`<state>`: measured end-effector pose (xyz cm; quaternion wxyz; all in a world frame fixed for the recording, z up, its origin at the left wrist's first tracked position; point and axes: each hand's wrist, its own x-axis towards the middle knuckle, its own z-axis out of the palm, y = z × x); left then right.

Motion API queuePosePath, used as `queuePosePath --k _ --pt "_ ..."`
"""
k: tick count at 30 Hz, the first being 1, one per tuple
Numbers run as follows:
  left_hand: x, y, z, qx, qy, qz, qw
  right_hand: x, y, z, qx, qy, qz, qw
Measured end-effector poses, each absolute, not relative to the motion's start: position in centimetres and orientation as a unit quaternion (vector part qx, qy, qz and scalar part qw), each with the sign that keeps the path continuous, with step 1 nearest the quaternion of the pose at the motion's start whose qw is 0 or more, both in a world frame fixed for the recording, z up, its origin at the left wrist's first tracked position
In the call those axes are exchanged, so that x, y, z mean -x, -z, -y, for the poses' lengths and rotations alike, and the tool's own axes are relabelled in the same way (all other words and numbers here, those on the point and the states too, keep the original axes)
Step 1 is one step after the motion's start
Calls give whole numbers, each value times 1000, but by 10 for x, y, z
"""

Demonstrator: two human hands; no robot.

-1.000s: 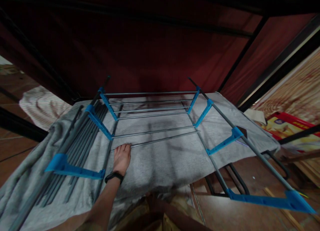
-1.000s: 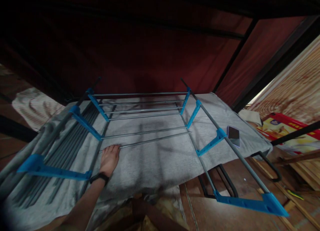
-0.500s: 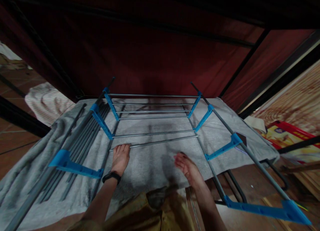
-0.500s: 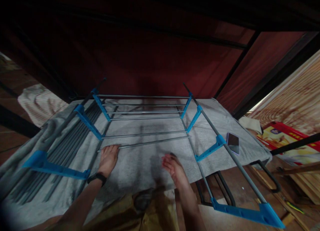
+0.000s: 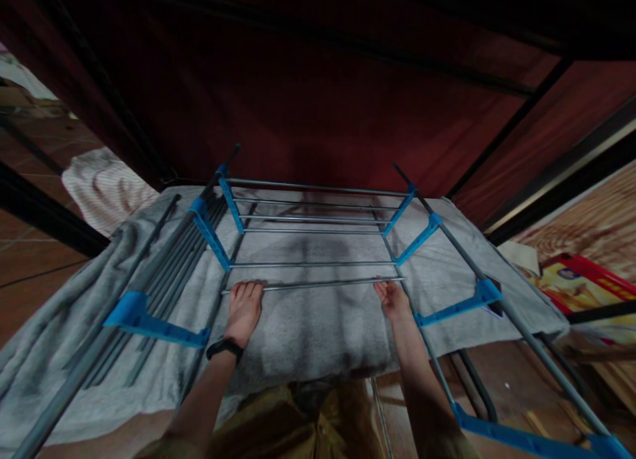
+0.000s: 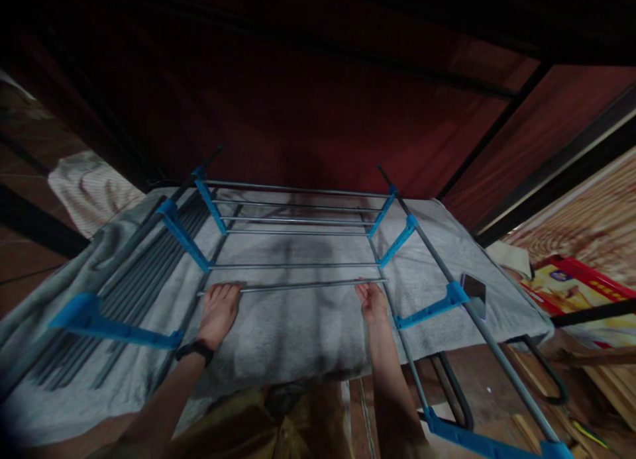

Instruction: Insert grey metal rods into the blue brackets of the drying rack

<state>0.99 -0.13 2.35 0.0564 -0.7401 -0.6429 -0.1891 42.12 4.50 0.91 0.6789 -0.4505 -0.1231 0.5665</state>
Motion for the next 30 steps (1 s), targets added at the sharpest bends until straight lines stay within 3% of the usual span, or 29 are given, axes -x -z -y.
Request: queuePosePath --k 30 --pt "-42 -19 -22 790 132 598 9 -430 11 -43 446 -565 142 680"
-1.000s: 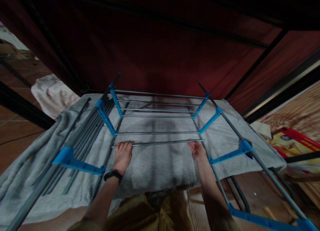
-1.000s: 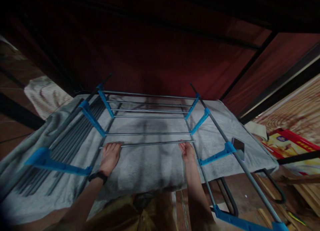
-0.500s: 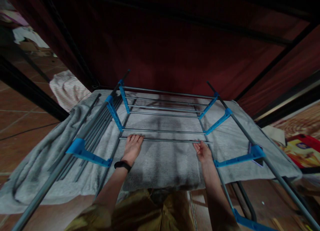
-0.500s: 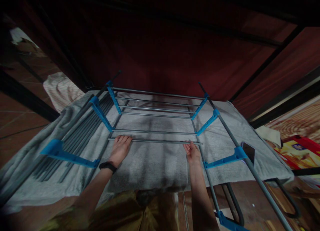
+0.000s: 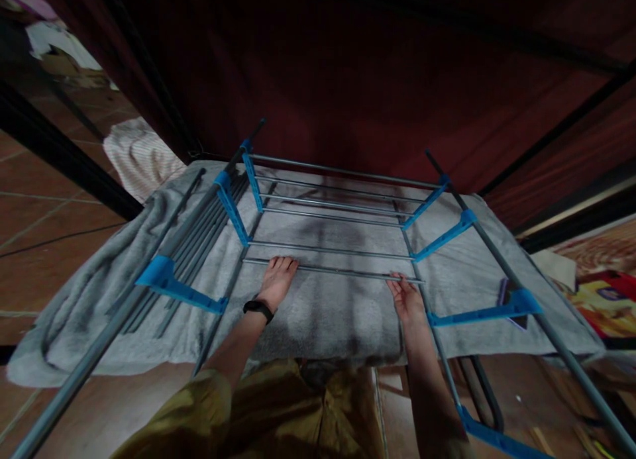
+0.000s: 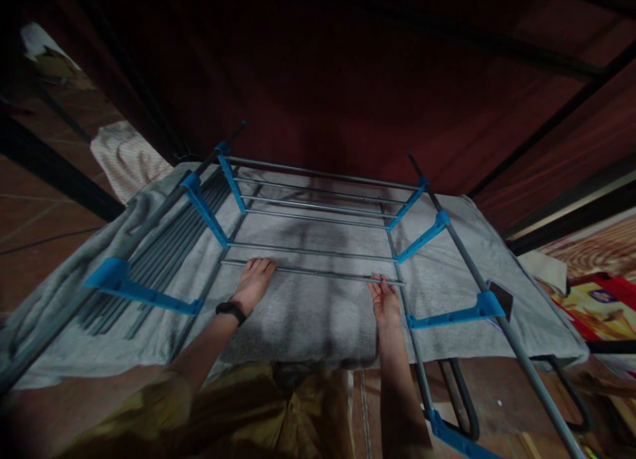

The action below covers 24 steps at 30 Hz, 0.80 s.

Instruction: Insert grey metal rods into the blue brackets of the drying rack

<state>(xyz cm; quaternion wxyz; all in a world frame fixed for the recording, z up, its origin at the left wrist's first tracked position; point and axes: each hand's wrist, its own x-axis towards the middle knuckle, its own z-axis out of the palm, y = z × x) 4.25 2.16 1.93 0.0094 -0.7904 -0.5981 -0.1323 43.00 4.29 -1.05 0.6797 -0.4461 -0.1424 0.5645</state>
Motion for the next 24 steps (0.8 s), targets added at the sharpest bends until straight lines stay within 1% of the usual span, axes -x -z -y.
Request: queuePosePath --k 9,20,24 --pt "-47 -18 -20 791 95 602 45 -426 9 -46 462 -544 116 690" --pt "-47 -15 -19 785 132 604 24 -425 12 -44 454 -533 122 704" --pt "-46 -16 -19 785 126 606 28 -422 8 -44 447 -537 127 704"
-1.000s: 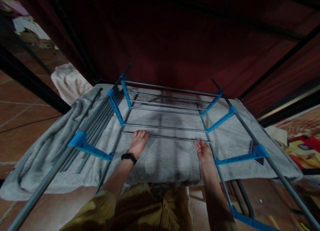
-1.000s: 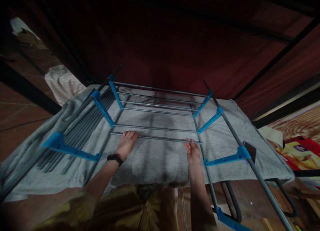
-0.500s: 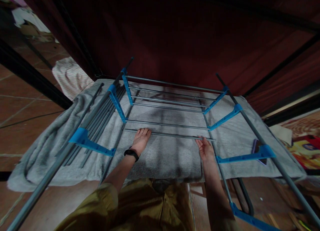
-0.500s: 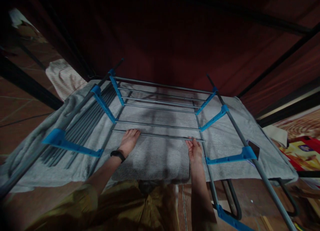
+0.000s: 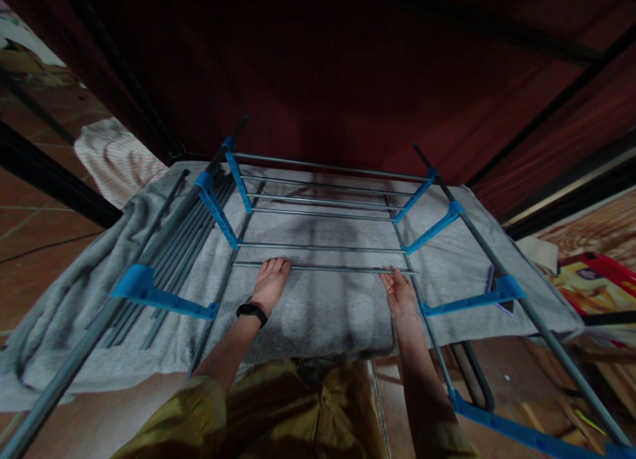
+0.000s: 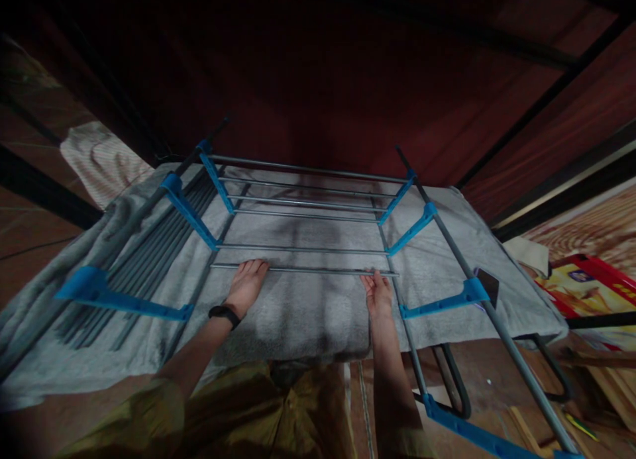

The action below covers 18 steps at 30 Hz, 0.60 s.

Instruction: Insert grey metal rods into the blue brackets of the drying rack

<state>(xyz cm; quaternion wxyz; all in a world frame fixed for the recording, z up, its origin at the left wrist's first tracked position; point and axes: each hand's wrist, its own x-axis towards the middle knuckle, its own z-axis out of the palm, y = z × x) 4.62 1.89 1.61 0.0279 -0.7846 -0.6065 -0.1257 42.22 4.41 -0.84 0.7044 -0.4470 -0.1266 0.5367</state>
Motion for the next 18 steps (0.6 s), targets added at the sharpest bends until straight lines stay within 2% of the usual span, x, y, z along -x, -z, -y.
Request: queuePosePath --k 8,18 --pt "-42 -12 -22 775 107 620 62 -419 2 -41 416 -548 125 715" --pt "-40 -17 -22 764 142 627 63 -421 -1 -38 382 -584 128 705"
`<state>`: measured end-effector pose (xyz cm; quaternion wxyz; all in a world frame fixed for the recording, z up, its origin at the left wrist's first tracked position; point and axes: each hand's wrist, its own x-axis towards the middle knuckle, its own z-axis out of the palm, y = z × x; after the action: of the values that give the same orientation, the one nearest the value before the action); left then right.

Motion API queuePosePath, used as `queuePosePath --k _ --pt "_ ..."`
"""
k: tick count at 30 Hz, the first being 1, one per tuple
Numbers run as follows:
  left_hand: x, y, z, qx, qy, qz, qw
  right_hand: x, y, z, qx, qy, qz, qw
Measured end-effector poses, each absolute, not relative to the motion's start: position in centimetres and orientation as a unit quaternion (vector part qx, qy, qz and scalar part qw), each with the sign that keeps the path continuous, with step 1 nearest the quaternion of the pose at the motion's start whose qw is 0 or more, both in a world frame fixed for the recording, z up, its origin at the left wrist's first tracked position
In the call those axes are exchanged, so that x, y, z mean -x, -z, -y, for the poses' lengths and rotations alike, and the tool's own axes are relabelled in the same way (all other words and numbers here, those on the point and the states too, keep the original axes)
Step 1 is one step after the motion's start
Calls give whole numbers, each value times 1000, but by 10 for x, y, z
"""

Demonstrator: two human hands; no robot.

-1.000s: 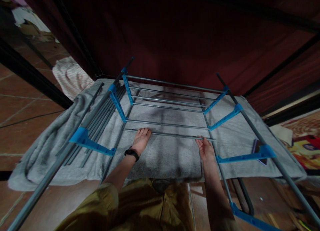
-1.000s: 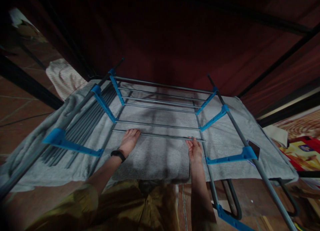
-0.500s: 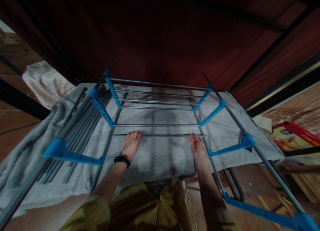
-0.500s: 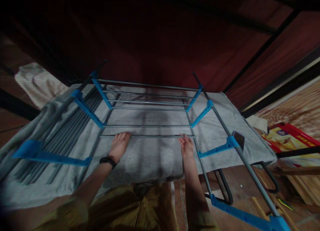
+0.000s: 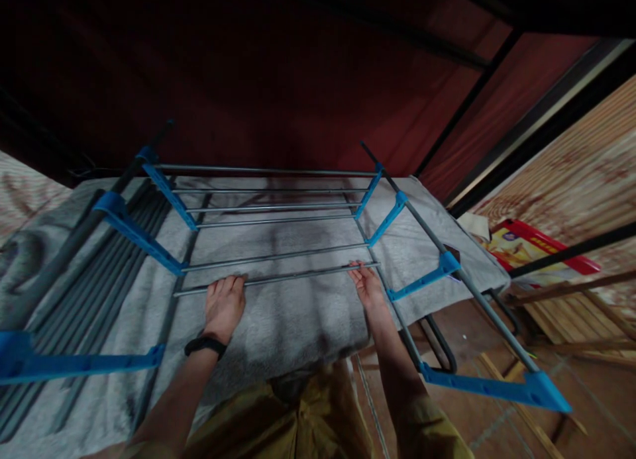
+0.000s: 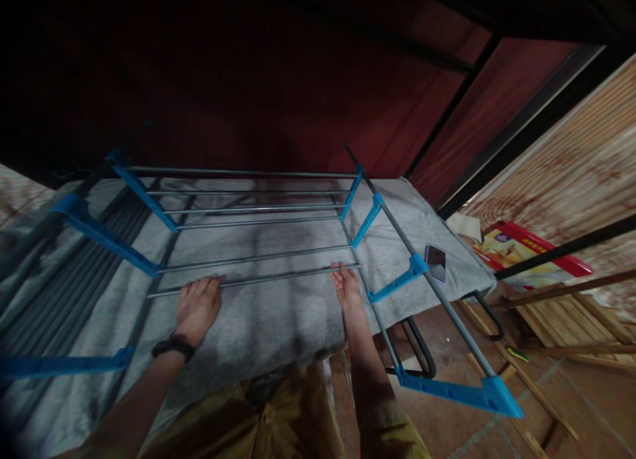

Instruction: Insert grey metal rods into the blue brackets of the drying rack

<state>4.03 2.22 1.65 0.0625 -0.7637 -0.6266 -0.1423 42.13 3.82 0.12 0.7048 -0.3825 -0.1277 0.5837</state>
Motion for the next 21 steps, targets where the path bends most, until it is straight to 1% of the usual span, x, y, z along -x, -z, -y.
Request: queuePosePath --k 7,16,21 --pt "-38 -19 -20 765 154 621 74 -422 -4 -45 384 -576 105 714" --pt "-37 -32 -13 741 209 637 28 -421 -21 -59 365 -583 133 713" --pt "-32 -29 -11 728 220 649 22 -419 -27 -61 362 -578 152 715"
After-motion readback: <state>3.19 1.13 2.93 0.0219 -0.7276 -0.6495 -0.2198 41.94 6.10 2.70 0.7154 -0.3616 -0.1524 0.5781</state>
